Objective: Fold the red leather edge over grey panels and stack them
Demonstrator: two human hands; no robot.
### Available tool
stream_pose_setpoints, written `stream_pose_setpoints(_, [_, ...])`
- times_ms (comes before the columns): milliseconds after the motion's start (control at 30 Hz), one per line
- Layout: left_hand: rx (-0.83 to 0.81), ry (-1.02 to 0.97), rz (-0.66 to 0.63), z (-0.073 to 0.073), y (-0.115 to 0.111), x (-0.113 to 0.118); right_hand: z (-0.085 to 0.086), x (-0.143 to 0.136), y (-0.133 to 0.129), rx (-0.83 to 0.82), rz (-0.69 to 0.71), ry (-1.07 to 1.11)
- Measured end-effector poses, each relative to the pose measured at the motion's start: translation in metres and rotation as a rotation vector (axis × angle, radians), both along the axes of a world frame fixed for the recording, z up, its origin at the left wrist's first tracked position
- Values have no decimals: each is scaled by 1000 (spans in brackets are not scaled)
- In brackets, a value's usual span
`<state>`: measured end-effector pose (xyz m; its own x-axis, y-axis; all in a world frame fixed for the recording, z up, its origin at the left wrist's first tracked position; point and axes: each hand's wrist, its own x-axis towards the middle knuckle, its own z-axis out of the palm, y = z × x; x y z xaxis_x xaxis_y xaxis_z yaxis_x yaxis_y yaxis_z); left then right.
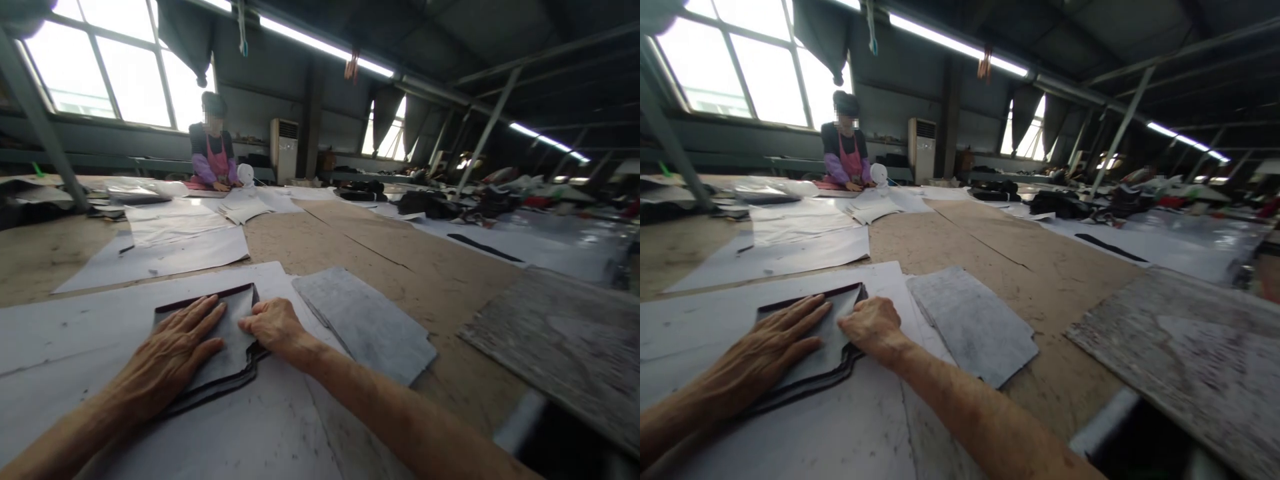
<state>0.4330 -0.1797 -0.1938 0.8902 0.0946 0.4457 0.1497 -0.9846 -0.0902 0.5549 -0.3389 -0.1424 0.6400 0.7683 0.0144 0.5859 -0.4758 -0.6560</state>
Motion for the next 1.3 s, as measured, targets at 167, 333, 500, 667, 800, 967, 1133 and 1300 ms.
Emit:
stream_pose_setpoints(167, [95, 27, -117, -4, 8, -3, 0, -4, -14, -17, 58, 32])
stream_pose_setpoints(333, [88, 2, -130, -7, 11, -2, 6, -2, -59, -42, 28, -103])
stream_pose_setpoints(500, [41, -69, 56, -3, 1, 0, 10, 12, -131, -89, -114, -386])
stream_pose_setpoints(667, [2, -62, 39, 8, -8, -3, 0, 23, -178, -164, -182, -481])
stream_pose_setpoints(800, [269, -261, 6, 19, -17, -12, -11, 28, -184, -145, -180, -517])
stream_pose_setpoints(967, [383, -308, -132, 30, -65, -15, -17, 27, -186, -176, -74, -606])
stream_pose_setpoints(1133, [73, -220, -368, 31, -138, 3, -9, 32, -184, -249, -40, -628])
stream_pose_setpoints(1300, [-164, -26, -443, 27, -177, 29, -7, 40, -179, -272, 81, -642])
